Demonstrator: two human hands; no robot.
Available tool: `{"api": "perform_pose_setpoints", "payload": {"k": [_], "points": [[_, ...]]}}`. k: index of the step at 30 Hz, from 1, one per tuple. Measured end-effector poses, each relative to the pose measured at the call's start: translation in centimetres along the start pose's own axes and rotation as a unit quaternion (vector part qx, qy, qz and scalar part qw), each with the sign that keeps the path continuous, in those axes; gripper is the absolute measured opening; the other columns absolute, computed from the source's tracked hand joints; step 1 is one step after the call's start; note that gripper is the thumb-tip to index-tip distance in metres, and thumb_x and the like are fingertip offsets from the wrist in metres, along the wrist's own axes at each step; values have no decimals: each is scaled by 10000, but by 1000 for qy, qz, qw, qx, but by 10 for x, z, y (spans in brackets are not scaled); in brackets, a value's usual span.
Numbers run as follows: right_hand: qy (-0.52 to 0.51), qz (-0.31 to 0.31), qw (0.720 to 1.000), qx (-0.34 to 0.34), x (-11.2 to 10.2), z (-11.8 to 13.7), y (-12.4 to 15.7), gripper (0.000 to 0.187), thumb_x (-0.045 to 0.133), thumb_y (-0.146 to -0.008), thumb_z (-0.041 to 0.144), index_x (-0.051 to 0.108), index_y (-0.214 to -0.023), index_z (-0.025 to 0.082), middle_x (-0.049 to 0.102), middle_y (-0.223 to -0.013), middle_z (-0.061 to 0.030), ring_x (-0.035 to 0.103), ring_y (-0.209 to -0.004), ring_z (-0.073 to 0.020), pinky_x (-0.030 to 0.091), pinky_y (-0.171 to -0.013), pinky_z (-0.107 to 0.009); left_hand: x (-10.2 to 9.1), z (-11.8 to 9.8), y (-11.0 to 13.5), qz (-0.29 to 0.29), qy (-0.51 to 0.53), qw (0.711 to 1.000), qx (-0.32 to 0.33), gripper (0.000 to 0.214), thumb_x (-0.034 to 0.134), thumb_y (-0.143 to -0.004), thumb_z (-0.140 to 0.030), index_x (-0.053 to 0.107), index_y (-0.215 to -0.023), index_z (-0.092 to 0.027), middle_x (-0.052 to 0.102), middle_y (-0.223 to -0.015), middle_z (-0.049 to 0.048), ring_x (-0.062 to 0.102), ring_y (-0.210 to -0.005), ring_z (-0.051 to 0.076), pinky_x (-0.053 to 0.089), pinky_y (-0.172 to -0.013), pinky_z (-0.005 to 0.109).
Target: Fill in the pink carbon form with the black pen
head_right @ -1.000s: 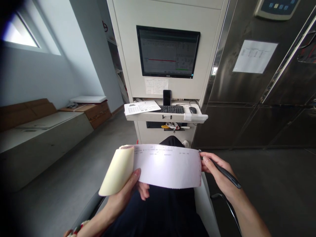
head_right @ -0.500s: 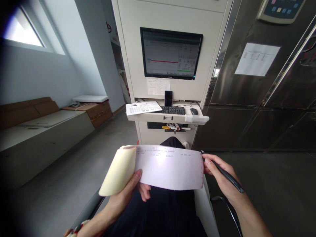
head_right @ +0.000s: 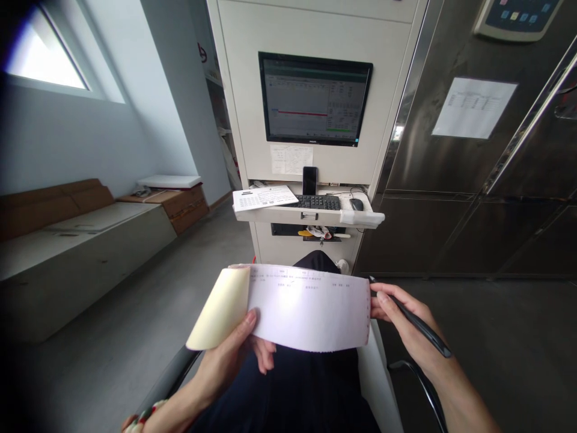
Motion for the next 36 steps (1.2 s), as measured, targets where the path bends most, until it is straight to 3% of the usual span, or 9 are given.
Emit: {"api": "perform_pose_setpoints", "payload": {"k": [13,23,28,36], "points": [[25,34,999,15,-2,-6,0,517,641,-848,569,616,-1174,169,742,-975,-127,712,-890,-273,574,-853,-392,7,3,2,108,68,992,3,661,475,-930,-618,744,-727,-49,667,-580,146,626,-490,172,484,-487,213],[6,12,1000,11,0,-3,1,534,687,-800,582,642,-1135,169,740,-918,-114,704,-842,-261,579,-813,-377,7,-1,2,93,42,995,5,619,464,-957,-562,745,-736,-57,683,-617,140,645,-527,175,514,-528,215],[59,-26,998,-6,-8,-6,-1,506,687,-788,597,668,-1115,212,710,-1069,-82,663,-915,-238,574,-804,-321,5,0,4,70,11,997,4,610,410,-993,-509,745,-744,-64,689,-639,133,653,-554,171,520,-562,217],[77,-20,997,-6,-11,-11,-3,524,658,-819,587,649,-1196,223,681,-1160,-87,655,-953,-254,586,-813,-337,3,0,4,44,-4,999,8,611,431,-979,-526,741,-747,-53,689,-654,160,653,-562,199,514,-555,250]]}}
Point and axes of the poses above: each hand's wrist, its own y-axis away from the middle knuckle, its own x-axis out of the palm, z = x × y, the point moved 6 cm from there along -y, towards the middle knuckle
